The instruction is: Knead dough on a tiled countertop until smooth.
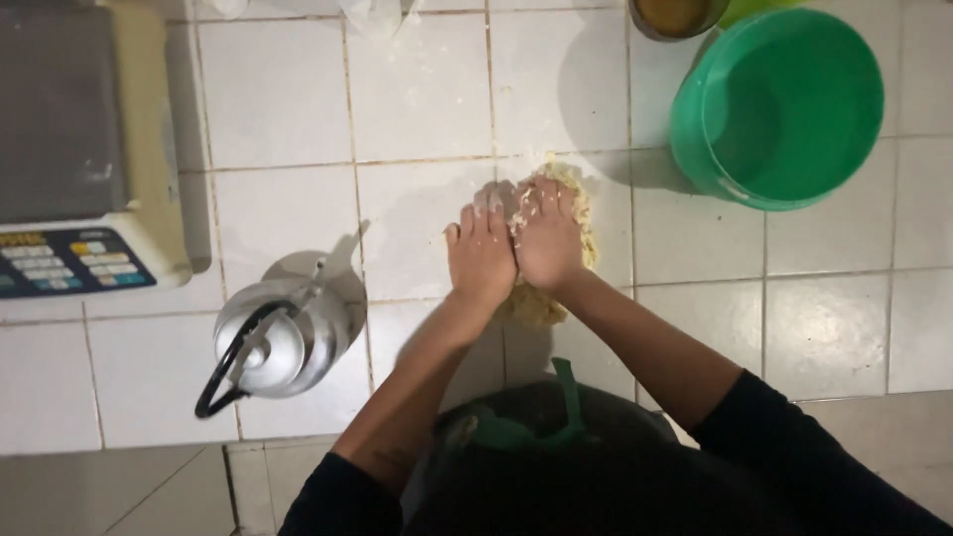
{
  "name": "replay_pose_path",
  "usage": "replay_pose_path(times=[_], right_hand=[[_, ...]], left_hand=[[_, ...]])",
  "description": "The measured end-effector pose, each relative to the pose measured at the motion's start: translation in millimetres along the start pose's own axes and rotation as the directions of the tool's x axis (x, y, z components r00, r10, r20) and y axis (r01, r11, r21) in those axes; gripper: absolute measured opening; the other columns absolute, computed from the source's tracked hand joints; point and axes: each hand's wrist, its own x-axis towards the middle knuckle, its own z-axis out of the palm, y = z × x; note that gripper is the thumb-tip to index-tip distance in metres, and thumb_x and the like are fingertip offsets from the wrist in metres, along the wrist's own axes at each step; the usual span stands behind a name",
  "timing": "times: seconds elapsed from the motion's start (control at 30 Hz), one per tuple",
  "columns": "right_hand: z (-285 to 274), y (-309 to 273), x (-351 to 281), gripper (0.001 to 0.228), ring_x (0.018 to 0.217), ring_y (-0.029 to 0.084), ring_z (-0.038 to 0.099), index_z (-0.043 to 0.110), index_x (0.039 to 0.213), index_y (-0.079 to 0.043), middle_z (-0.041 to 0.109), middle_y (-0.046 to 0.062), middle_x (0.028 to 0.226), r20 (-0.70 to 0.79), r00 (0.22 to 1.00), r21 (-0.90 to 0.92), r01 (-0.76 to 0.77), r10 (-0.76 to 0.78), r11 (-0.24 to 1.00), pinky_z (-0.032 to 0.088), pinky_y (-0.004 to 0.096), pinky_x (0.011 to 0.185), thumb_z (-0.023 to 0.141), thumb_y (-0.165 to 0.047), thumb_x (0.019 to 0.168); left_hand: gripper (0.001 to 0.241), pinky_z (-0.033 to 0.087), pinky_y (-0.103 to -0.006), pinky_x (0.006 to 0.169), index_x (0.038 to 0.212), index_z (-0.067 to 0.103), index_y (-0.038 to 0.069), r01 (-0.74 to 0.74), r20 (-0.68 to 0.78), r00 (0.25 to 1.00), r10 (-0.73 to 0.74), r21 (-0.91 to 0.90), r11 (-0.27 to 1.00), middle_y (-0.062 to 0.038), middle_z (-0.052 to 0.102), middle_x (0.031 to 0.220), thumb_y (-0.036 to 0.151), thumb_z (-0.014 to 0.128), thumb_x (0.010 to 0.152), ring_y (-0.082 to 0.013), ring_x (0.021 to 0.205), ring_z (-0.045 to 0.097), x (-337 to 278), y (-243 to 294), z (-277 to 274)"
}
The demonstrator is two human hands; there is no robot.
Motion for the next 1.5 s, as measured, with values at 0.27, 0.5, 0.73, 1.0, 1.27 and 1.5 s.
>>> replay_pose_path(times=[0.27, 0.5, 0.73, 1.0, 1.27, 1.5], right_hand=[[7.3, 21.4, 65.3, 0.059, 0.149, 0.043, 0.032, 0.046, 0.15, 0.006, 0.037, 0.026, 0.159, -0.234, 0.948, -0.157, 0.182, -0.215, 0.971, 0.028, 0.051, 0.123, 0.048, -0.027, 0.101], [-22.5, 26.5, 52.0, 0.034, 0.13, 0.039, 0.053, 0.068, 0.122, -0.003, 0.06, 0.021, 0.138, 0.108, 0.981, 0.079, 0.151, -0.159, 0.985, 0.044, 0.047, 0.11, 0.053, -0.02, 0.097], [-52.6, 13.5, 47.2, 0.029, 0.103, 0.04, 0.067, 0.07, 0.103, -0.001, 0.07, 0.023, 0.105, 0.366, 0.928, 0.032, 0.059, -0.067, 0.998, 0.053, 0.051, 0.092, 0.055, -0.025, 0.101], [-25.9, 23.4, -4.8, 0.026, 0.109, 0.036, 0.065, 0.071, 0.091, 0.001, 0.071, 0.022, 0.095, 0.361, 0.933, 0.137, -0.058, 0.005, 0.989, 0.049, 0.049, 0.104, 0.057, -0.02, 0.094], [13.6, 3.6, -42.8, 0.047, 0.128, 0.045, 0.049, 0.063, 0.128, 0.004, 0.055, 0.026, 0.138, -0.136, 0.99, 0.067, 0.042, -0.032, 0.997, 0.045, 0.052, 0.109, 0.059, -0.016, 0.086], [15.5, 9.6, 17.2, 0.056, 0.138, 0.045, 0.041, 0.06, 0.14, 0.0, 0.047, 0.024, 0.152, -0.253, 0.967, 0.064, 0.047, -0.029, 0.997, 0.037, 0.052, 0.114, 0.061, -0.021, 0.088]], left_hand=[[0.075, 0.008, -0.0689, 0.118, 0.162, 0.016, 0.011, -0.034, -0.01, 0.999, 0.037, 0.173, 0.984, -0.01, 0.01, 0.171, 0.039, 0.047, 0.1, -0.0297, 0.156, 0.008, 70.9, -16.9, -3.0], [0.055, 0.037, -0.0533, 0.11, 0.138, 0.054, 0.0, -0.016, 0.132, 0.991, -0.009, 0.188, 0.982, -0.024, 0.053, 0.143, 0.033, 0.05, 0.095, -0.0402, 0.131, 0.052, 42.1, 9.9, -43.1], [0.033, 0.054, -0.0549, 0.086, 0.088, 0.076, 0.003, 0.033, 0.123, 0.992, -0.036, 0.026, 0.999, -0.023, 0.074, 0.093, 0.027, 0.054, 0.095, -0.0394, 0.085, 0.071, 38.6, -11.8, -30.6], [0.028, 0.064, -0.0447, 0.065, 0.106, 0.061, -0.005, 0.27, 0.351, 0.919, -0.177, -0.235, 0.934, -0.023, 0.069, 0.094, 0.02, 0.056, 0.094, -0.0325, 0.075, 0.073, -19.7, 15.9, -46.9], [0.077, 0.016, -0.0681, 0.117, 0.153, 0.031, 0.004, -0.144, 0.208, 0.97, 0.125, 0.08, 0.986, -0.019, 0.028, 0.16, 0.022, 0.061, 0.084, -0.0321, 0.149, 0.023, -31.7, 9.8, -12.7], [0.085, 0.006, -0.0642, 0.124, 0.163, 0.011, 0.007, -0.056, 0.014, 0.998, 0.056, 0.072, 0.996, -0.016, 0.01, 0.171, 0.032, 0.054, 0.095, -0.0342, 0.158, 0.01, 16.3, -10.4, 12.8]])
